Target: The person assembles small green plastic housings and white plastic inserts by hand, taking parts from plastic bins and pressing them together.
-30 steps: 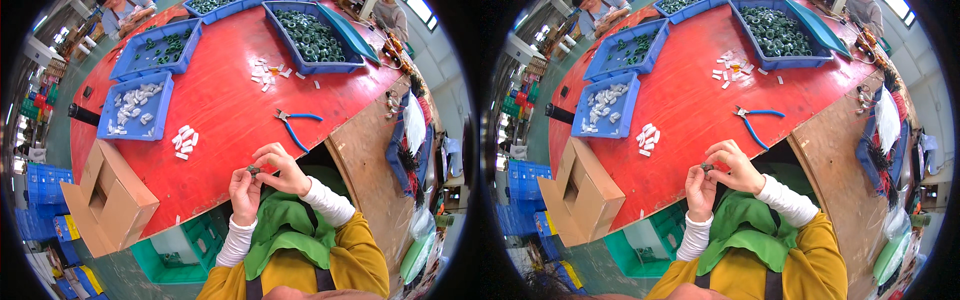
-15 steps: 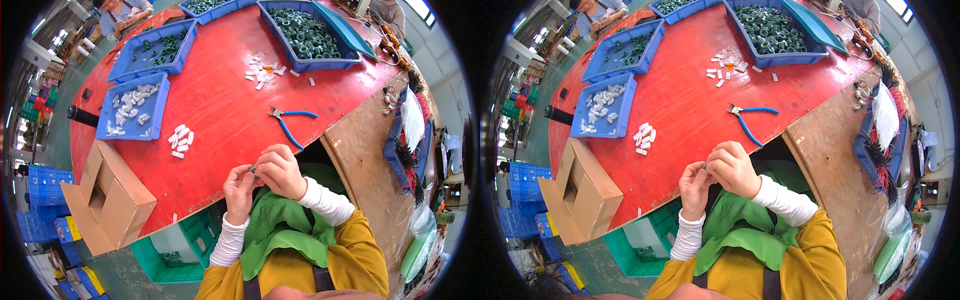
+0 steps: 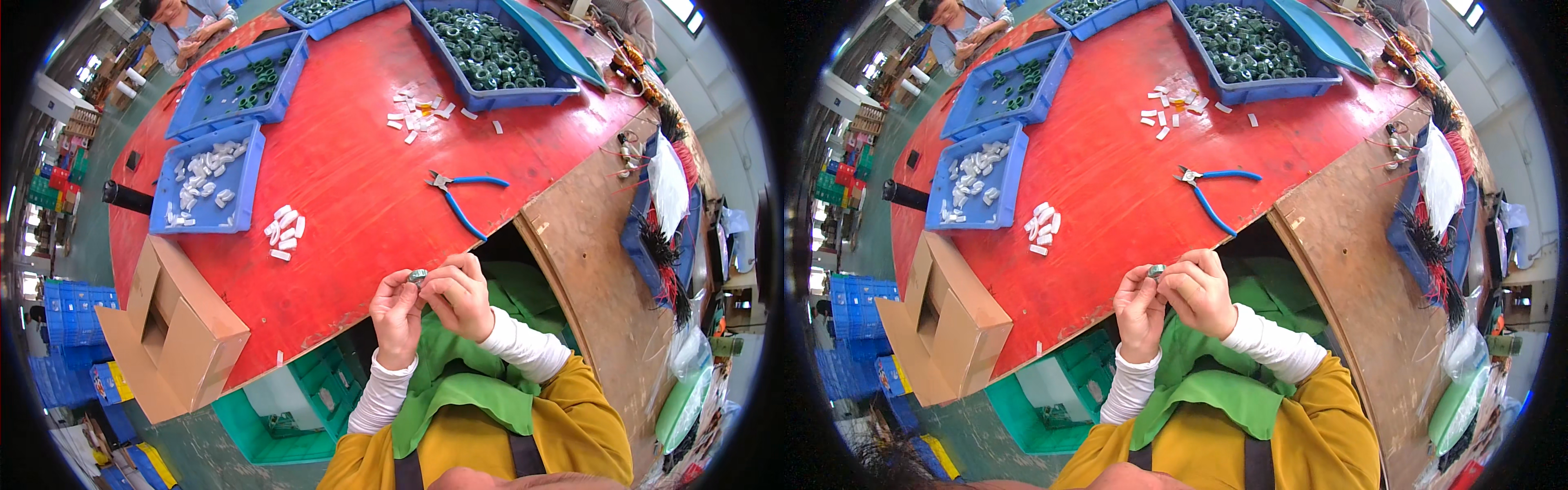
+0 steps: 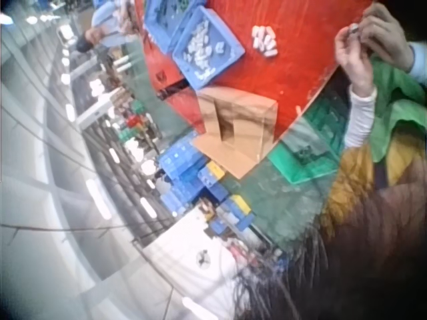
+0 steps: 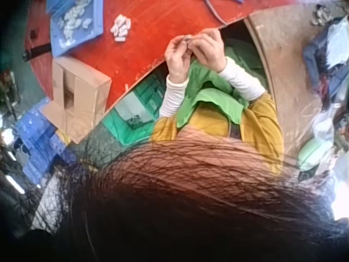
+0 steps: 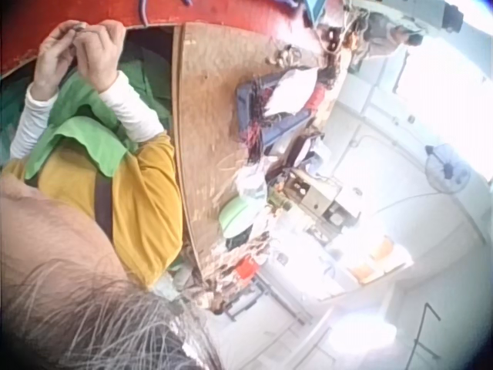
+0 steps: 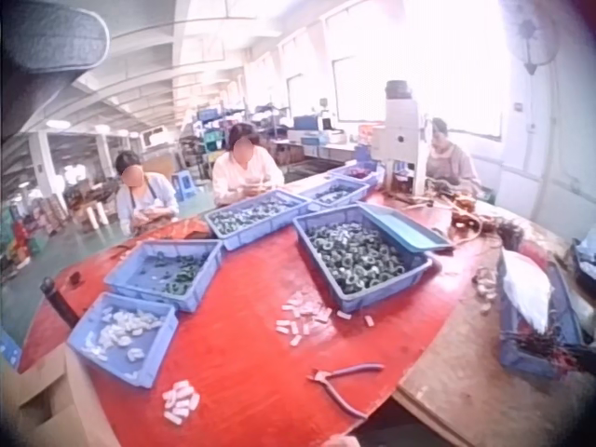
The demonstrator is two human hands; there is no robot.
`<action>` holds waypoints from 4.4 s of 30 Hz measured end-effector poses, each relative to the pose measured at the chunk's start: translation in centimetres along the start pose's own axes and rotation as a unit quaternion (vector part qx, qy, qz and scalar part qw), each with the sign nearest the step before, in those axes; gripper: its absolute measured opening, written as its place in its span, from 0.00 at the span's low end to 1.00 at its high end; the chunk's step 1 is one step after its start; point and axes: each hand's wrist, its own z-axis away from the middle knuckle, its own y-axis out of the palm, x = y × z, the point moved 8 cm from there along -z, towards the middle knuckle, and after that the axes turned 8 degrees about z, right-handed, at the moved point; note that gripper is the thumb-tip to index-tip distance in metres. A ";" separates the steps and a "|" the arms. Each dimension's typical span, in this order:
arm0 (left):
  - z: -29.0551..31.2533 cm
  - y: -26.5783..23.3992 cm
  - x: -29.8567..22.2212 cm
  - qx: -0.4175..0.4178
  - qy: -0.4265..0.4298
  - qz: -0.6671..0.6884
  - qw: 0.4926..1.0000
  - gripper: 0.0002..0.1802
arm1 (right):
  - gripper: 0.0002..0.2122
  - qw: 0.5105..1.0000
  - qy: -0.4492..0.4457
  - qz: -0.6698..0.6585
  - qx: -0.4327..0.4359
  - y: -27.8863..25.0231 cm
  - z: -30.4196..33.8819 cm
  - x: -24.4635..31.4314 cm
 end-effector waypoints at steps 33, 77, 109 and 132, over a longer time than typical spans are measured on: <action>0.4 0.3 -2.0 0.128 0.023 -0.171 0.977 0.09 | 0.05 0.850 0.353 -0.375 0.112 2.7 3.9 -6.7; 0.1 2.6 -2.5 0.114 0.205 -0.495 0.837 0.18 | 0.09 0.949 0.180 -0.256 0.047 2.6 2.3 -2.9; -1.0 -0.1 -6.1 0.076 0.264 -0.575 0.771 0.12 | 0.13 0.980 0.053 0.174 -0.074 -6.7 -18.0 -26.1; -0.8 0.8 -17.2 -0.021 0.395 -0.685 0.611 0.04 | 0.08 0.940 0.250 -0.165 0.161 -4.6 0.2 -14.7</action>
